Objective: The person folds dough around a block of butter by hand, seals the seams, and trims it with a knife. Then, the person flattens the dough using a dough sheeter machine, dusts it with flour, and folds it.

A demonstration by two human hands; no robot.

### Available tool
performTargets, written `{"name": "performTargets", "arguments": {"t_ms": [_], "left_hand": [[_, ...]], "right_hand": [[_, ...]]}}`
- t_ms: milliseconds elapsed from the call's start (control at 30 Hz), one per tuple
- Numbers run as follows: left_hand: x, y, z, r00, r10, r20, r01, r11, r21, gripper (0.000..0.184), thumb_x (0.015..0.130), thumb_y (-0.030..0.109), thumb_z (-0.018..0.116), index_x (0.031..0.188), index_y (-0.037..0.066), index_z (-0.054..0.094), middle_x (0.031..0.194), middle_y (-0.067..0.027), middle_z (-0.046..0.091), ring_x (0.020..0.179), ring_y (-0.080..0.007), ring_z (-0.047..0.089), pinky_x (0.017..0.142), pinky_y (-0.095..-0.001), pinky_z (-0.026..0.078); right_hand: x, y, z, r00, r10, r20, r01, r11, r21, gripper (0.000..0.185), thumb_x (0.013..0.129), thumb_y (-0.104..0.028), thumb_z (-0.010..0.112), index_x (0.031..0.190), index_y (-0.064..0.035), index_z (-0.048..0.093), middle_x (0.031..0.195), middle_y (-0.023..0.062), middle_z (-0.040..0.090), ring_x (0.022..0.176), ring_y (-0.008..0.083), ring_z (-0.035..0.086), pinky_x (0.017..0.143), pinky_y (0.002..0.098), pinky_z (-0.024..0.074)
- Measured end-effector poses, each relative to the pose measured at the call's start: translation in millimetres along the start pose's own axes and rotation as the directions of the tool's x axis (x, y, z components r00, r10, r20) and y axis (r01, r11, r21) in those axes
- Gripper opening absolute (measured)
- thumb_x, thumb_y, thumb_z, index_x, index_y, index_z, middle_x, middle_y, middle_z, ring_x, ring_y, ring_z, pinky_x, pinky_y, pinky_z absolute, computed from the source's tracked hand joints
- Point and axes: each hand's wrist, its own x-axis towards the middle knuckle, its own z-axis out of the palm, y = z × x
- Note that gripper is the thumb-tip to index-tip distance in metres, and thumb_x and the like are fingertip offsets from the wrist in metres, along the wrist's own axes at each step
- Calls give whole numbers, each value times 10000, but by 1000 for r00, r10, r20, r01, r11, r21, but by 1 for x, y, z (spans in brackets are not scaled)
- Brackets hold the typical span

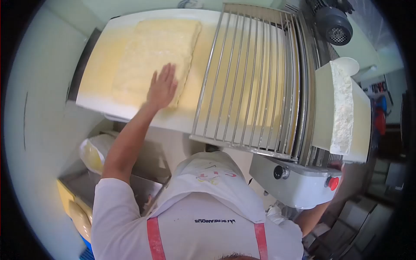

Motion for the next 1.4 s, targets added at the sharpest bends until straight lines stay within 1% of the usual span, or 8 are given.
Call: {"name": "performTargets", "arguments": {"t_ms": [167, 400, 533, 700, 867, 1067, 1267, 1400], "left_hand": [[-110, 52, 7, 989, -99, -111, 86, 990, -116, 640, 976, 380, 360, 1492, 39, 195, 1549, -184, 188, 1431, -356, 180, 1142, -520, 151], [-317, 186, 56, 749, -595, -292, 440, 776, -451, 594, 946, 249, 498, 1444, 1, 292, 1478, -241, 312, 1363, -407, 306, 1118, -477, 242], [-345, 322, 41, 784, -619, -43, 378, 531, -759, 461, 907, 206, 581, 1299, -17, 489, 1291, -230, 537, 1205, -359, 517, 1024, -409, 394], [-321, 496, -2, 992, -129, -1, 46, 365, -930, 448, 852, 321, 683, 1166, 13, 600, 1126, -214, 640, 1084, -315, 612, 945, -373, 461], [-297, 606, 57, 809, -585, -57, 84, 211, -974, 482, 796, 402, 735, 1022, -11, 635, 841, -144, 673, 774, -250, 663, 716, -359, 521], [-258, 697, 12, 416, -810, 412, -220, -530, -819, 481, 854, 501, 659, 790, 33, 567, 586, -47, 533, 459, -160, 544, 426, -302, 459], [-250, 712, -6, 316, -823, 472, -275, -555, -785, 524, 845, 578, 621, 728, 79, 509, 523, -26, 480, 407, -162, 508, 414, -293, 462], [-252, 715, -2, 304, -818, 488, -264, -564, -782, 540, 827, 610, 623, 702, 97, 505, 542, -17, 491, 415, -142, 506, 396, -276, 438]], "right_hand": [[-40, -53, 106, 983, -132, 131, 59, 890, 453, 418, 992, -371, 406, 784, -33, 536, 824, 71, 527, 791, 171, 498, 810, 312, 409], [-10, 1, 45, 972, -36, 231, -83, 871, 484, 500, 979, -432, 436, 1231, -13, 539, 1155, 119, 615, 1067, 248, 580, 950, 390, 454], [12, 12, 38, 937, -24, 348, -118, 917, 381, 523, 975, -437, 441, 1267, -13, 534, 1167, 119, 626, 1073, 235, 595, 978, 377, 445], [-1, -13, 58, 924, -84, 374, -58, 933, 355, 476, 968, -420, 470, 1209, -19, 555, 1143, 106, 622, 1037, 211, 606, 913, 356, 473], [14, -13, 56, 691, -241, 682, -112, 896, 430, 475, 984, -393, 449, 1234, -2, 544, 1168, 117, 617, 1100, 213, 581, 962, 357, 446], [19, -19, 55, 559, -405, 724, 107, 901, 421, 245, 984, -263, 485, 1058, -33, 530, 978, 19, 529, 931, 104, 468, 855, 269, 373], [34, -18, 46, 418, -397, 817, 211, 917, 337, 367, 988, -224, 487, 1251, 31, 465, 1206, 91, 503, 1120, 173, 469, 999, 313, 353], [16, -45, 36, 73, -873, 482, 831, 321, 455, 528, 892, -155, 572, 1343, 48, 388, 1311, 178, 470, 1227, 305, 444, 1068, 421, 314]]}}
